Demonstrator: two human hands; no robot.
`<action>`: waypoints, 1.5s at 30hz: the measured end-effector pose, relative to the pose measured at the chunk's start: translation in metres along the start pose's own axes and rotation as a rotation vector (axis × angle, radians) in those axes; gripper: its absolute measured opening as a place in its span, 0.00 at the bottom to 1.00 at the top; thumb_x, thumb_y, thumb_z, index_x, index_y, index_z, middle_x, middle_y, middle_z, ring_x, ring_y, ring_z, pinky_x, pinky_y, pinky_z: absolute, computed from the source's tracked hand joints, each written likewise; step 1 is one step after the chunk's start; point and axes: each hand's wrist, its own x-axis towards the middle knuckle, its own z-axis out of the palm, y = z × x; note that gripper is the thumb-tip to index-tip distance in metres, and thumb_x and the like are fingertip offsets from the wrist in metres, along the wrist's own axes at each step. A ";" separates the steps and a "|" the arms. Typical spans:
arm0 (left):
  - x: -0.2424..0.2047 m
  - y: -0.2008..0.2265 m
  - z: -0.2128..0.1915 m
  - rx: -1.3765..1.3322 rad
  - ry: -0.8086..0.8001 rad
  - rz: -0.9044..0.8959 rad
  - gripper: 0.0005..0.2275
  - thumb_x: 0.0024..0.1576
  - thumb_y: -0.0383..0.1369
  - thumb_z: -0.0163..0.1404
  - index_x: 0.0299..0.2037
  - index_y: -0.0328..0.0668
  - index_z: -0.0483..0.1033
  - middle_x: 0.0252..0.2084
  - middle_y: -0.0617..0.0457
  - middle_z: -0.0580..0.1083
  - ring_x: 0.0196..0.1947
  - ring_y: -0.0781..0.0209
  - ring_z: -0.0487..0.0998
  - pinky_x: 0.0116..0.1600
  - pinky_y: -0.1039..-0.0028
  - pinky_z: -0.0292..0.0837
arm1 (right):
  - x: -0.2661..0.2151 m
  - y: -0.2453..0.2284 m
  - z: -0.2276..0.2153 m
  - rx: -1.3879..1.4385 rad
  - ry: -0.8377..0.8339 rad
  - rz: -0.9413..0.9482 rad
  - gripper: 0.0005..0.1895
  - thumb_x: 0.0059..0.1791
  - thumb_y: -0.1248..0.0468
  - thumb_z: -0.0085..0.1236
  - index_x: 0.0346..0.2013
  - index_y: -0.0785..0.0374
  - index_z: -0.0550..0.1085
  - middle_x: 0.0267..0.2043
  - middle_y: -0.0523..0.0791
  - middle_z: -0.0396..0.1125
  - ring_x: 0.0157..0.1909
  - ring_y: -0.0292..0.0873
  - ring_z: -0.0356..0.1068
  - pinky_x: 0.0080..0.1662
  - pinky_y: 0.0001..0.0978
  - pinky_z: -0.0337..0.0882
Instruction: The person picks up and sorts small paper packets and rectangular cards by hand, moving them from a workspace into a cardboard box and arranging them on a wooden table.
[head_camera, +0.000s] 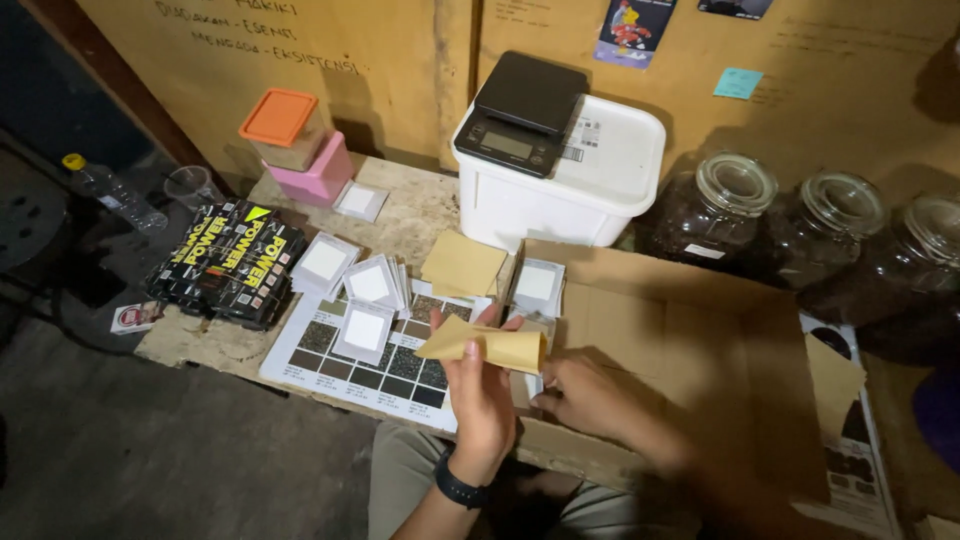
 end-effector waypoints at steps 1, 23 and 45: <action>0.000 -0.002 -0.002 0.002 -0.001 -0.007 0.41 0.59 0.44 0.49 0.77 0.64 0.32 0.64 0.37 0.68 0.56 0.43 0.77 0.56 0.57 0.73 | 0.009 0.013 0.017 0.107 0.047 0.008 0.10 0.46 0.59 0.66 0.40 0.55 0.78 0.44 0.43 0.77 0.45 0.44 0.75 0.45 0.36 0.70; 0.006 -0.009 0.000 -0.036 -0.049 0.043 0.36 0.62 0.38 0.48 0.76 0.57 0.36 0.63 0.31 0.68 0.54 0.42 0.77 0.58 0.49 0.74 | 0.011 0.015 0.018 0.635 0.047 0.053 0.13 0.42 0.69 0.74 0.33 0.56 0.74 0.29 0.38 0.72 0.32 0.35 0.69 0.39 0.25 0.65; 0.005 0.012 0.019 0.016 0.162 -0.143 0.36 0.55 0.43 0.45 0.75 0.61 0.41 0.62 0.34 0.70 0.58 0.41 0.74 0.57 0.51 0.72 | -0.019 0.038 -0.022 0.929 0.820 -0.117 0.10 0.46 0.66 0.65 0.41 0.65 0.80 0.37 0.48 0.79 0.32 0.38 0.76 0.33 0.28 0.74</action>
